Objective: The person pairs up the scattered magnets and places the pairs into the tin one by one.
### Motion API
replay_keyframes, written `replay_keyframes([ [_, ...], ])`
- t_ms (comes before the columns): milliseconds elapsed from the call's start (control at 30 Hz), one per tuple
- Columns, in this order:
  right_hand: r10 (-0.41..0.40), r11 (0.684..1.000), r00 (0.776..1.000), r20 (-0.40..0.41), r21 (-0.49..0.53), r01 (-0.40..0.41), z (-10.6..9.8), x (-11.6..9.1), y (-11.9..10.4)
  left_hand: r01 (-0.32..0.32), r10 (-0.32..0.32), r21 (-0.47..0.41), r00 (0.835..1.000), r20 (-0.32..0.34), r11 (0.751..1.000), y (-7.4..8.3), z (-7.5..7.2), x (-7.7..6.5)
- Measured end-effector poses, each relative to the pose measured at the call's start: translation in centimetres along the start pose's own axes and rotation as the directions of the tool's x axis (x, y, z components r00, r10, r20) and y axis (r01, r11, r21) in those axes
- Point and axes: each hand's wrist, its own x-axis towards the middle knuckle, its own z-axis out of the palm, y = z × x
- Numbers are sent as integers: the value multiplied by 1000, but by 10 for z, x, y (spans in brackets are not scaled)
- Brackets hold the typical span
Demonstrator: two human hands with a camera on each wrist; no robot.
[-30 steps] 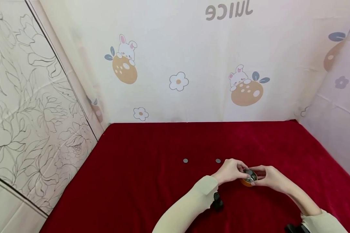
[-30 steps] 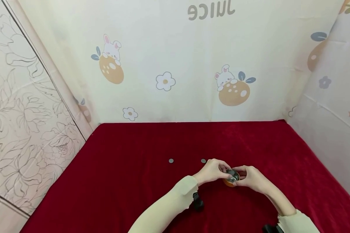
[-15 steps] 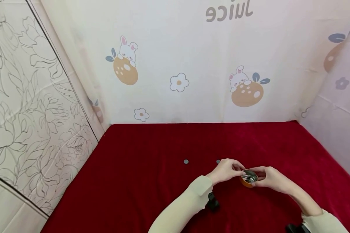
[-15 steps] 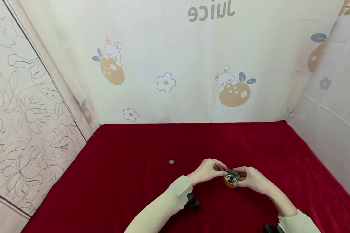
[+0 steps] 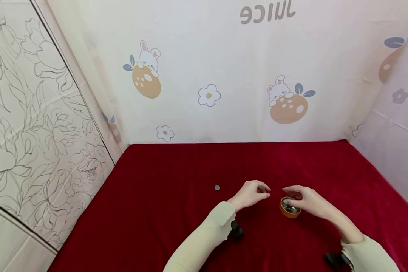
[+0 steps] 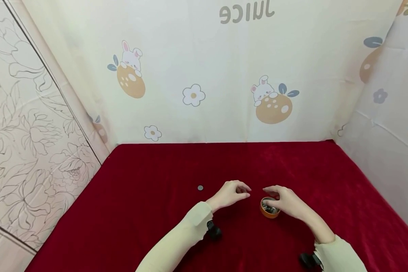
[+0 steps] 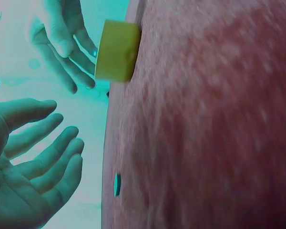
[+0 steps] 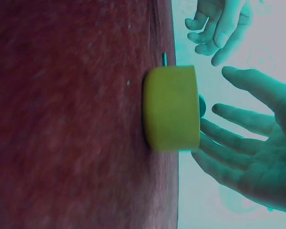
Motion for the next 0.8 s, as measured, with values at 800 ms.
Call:
replay_keyframes([
  [800, -38, 991, 997, 71, 134, 28, 23, 51, -8, 32, -30, 49, 999, -37, 998, -43, -46, -24],
])
